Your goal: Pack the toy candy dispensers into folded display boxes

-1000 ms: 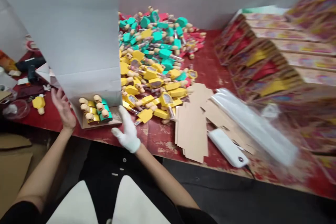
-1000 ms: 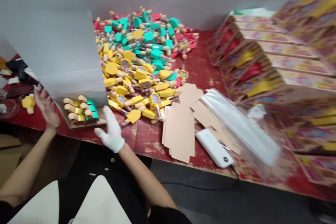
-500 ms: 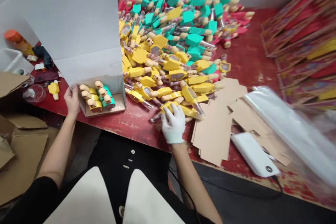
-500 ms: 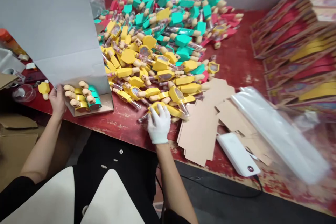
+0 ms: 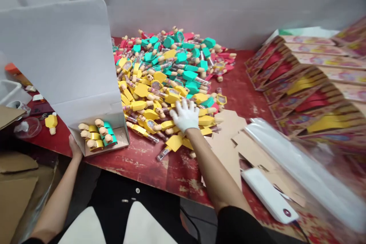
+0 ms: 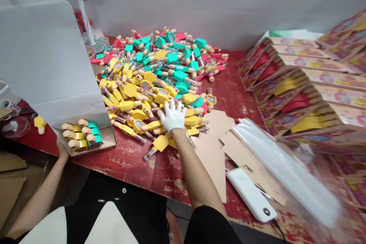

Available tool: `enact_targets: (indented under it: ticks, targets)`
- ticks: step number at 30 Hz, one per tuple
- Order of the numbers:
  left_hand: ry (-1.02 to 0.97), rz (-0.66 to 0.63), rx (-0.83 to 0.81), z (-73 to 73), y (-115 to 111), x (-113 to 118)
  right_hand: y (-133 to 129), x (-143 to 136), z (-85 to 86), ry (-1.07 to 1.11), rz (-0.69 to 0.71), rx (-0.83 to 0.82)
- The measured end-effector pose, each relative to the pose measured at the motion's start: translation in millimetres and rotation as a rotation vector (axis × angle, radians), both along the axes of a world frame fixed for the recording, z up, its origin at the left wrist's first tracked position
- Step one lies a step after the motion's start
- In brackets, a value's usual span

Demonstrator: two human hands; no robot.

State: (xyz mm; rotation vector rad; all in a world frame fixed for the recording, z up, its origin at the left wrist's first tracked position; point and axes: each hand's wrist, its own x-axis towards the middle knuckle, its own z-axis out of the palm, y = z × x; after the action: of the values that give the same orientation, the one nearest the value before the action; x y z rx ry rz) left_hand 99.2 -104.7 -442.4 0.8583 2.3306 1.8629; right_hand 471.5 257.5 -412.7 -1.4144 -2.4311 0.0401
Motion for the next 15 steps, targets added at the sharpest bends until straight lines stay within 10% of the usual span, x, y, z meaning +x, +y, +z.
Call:
enact_targets:
  ticks: [7, 15]
  targets:
    - [0.027, 0.159, -0.131, 10.4, 8.5, 4.3, -4.1, -11.3, -11.3, 0.110, 0.003, -0.130]
    - [-0.059, -0.205, -0.251, 105.5, -13.0, 79.5, -66.8, 74.3, -11.3, 0.257, -0.084, -0.027]
